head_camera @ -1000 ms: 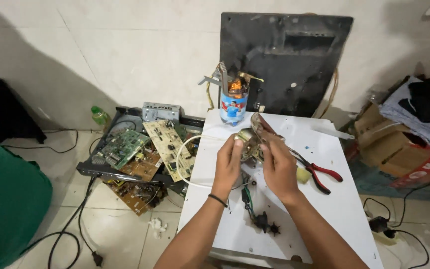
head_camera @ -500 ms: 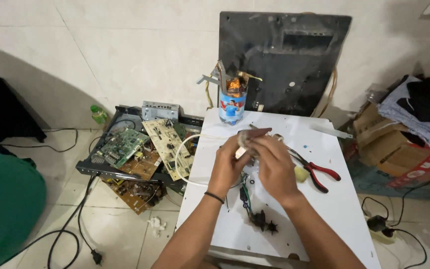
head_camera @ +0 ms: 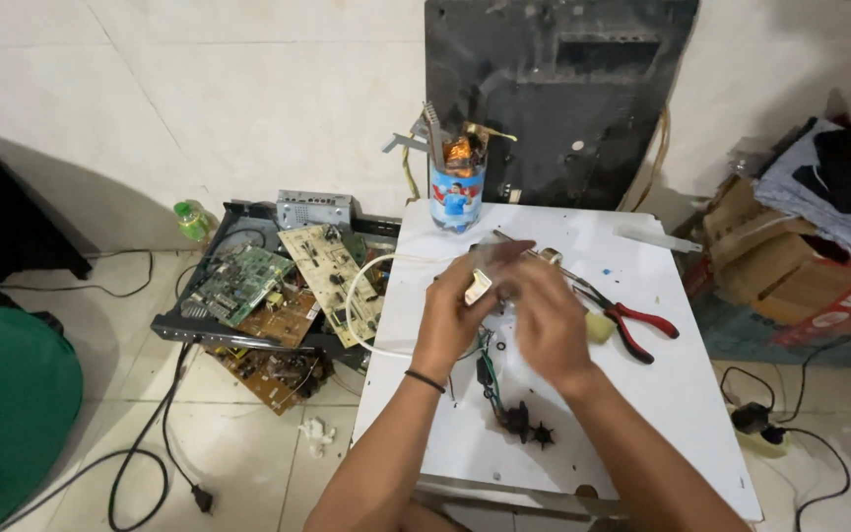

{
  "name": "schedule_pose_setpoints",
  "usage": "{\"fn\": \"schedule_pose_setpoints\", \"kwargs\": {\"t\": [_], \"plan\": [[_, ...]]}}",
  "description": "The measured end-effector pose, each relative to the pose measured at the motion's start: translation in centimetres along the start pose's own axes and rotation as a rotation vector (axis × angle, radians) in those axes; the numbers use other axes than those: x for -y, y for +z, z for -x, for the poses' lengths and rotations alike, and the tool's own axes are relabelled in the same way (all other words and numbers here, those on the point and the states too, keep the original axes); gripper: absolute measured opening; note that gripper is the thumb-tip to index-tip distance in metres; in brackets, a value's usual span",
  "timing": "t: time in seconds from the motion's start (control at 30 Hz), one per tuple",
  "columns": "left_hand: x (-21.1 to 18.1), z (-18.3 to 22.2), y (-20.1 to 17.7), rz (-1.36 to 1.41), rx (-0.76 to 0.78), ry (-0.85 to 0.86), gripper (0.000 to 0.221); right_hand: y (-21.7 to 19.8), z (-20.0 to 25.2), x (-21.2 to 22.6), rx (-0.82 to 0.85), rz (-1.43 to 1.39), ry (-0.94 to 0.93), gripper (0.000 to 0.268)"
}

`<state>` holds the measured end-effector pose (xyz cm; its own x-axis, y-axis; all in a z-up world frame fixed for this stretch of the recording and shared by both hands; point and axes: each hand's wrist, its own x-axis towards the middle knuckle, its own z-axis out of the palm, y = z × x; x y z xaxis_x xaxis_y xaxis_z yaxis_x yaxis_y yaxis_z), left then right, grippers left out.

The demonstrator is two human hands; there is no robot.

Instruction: Disassembling, cleaning, and reassembling a small electric motor using a brush, pliers, and a screwdriver.

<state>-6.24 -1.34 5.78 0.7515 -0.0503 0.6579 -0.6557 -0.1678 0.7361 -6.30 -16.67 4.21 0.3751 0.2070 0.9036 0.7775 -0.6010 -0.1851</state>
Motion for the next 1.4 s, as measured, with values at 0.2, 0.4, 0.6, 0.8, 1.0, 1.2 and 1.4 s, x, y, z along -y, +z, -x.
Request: {"fn": "schedule_pose_setpoints", "kwargs": {"t": [0.2,0.4,0.6,0.8,1.0,1.2,1.4], "plan": [[2.9,0.0,0.6,0.053,-0.081,-0.028,0.026,1.0,-1.1,0.3,-0.072,-0.115,0.277,0.019],[2.4,0.6,0.6,0.036,-0.085,-0.013,0.035,1.1,-0.5,1.2,-0.075,0.001,0.143,0.025],[1.8,-0.2,1.1,0.005,-0.181,-0.008,0.031,0.0,0.2,-5.3,-0.156,0.037,0.423,0.019],[3.1,-0.9,0.3,0.024,-0.389,-0.143,0.028,-2.7,-0.6,-5.9,-0.129,0.259,0.560,0.021],[5.0,-0.8,-0.6,0.107,-0.520,-0.239,0.034,-1.7,1.7,-8.2,0.212,0.461,0.610,0.035],[10.8,0.8,-0.7,0.215,-0.532,-0.327,0.038,-2.5,0.3,-7.5,0.375,0.305,0.766,0.021],[6.7,-0.3,-1.3,0.450,-0.582,-0.500,0.057,-1.4,1.2,-8.9,1.048,0.545,0.763,0.054]]}}
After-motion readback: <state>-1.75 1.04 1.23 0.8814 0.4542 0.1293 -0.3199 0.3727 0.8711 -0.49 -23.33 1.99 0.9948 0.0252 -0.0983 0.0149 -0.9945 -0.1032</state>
